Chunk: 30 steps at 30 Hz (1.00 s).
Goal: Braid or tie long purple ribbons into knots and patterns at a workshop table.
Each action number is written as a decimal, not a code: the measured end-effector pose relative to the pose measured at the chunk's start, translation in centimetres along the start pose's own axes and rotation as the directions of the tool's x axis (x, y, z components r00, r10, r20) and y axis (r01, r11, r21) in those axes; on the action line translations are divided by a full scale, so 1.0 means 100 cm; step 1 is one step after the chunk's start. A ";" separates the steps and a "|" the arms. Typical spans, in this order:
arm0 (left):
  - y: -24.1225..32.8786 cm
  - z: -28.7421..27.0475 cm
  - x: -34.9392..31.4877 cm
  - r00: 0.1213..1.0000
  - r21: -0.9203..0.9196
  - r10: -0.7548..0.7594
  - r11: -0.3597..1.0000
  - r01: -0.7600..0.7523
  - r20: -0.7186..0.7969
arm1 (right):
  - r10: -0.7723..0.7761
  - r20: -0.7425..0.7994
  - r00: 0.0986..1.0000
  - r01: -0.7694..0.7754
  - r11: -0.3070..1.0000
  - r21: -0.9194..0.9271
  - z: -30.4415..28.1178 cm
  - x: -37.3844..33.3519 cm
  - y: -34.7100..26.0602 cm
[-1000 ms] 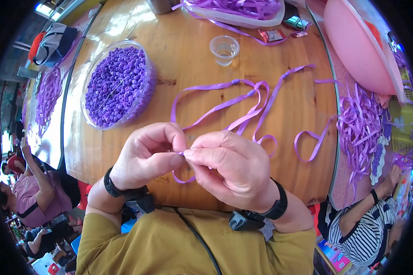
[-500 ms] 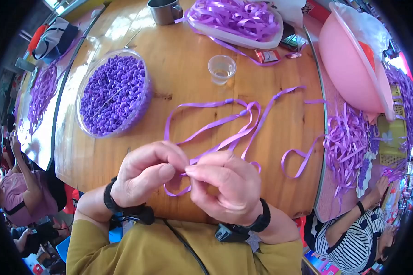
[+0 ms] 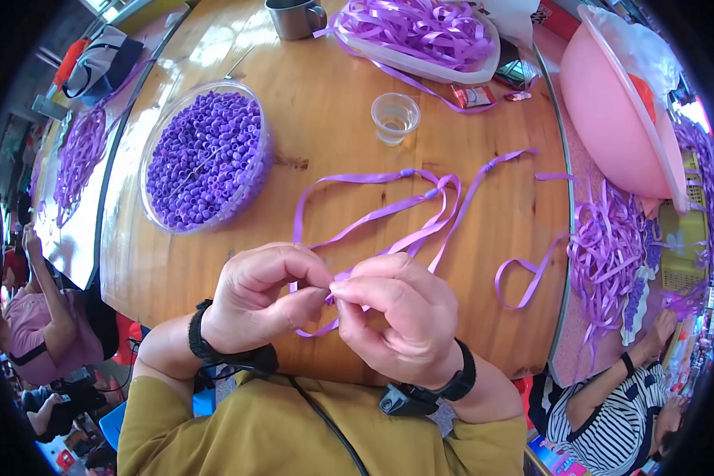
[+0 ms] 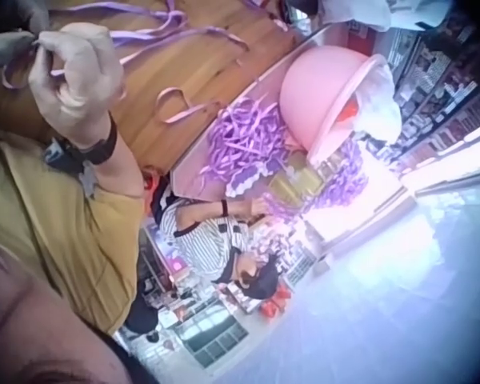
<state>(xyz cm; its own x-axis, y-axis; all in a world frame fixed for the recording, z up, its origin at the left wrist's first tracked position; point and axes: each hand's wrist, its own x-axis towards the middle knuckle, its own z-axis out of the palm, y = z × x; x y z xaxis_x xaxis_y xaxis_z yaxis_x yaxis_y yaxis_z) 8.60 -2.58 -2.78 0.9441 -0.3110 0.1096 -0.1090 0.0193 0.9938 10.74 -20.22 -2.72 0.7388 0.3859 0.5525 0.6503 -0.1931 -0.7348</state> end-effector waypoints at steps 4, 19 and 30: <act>0.001 -0.002 -0.001 0.996 0.146 0.079 0.986 -0.074 -0.033 | 0.042 -0.031 0.999 -0.041 0.999 0.023 0.002 -0.002 -0.002; -0.005 -0.003 0.005 0.912 0.445 0.405 0.828 -0.340 -0.058 | 0.117 0.124 0.985 -0.123 0.992 0.042 0.002 -0.001 0.001; -0.015 -0.006 0.008 0.822 0.594 0.568 0.648 -0.476 0.039 | 0.449 0.269 0.852 -0.506 0.838 0.205 0.000 -0.004 -0.005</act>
<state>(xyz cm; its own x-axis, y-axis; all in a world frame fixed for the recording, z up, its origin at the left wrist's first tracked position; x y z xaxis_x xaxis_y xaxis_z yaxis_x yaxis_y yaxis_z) 9.71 -2.29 -4.20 0.7020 -0.2817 0.6541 -0.7051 -0.4039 0.5828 10.06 -20.26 -2.56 0.8738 0.4850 0.0352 0.1346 -0.1717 -0.9759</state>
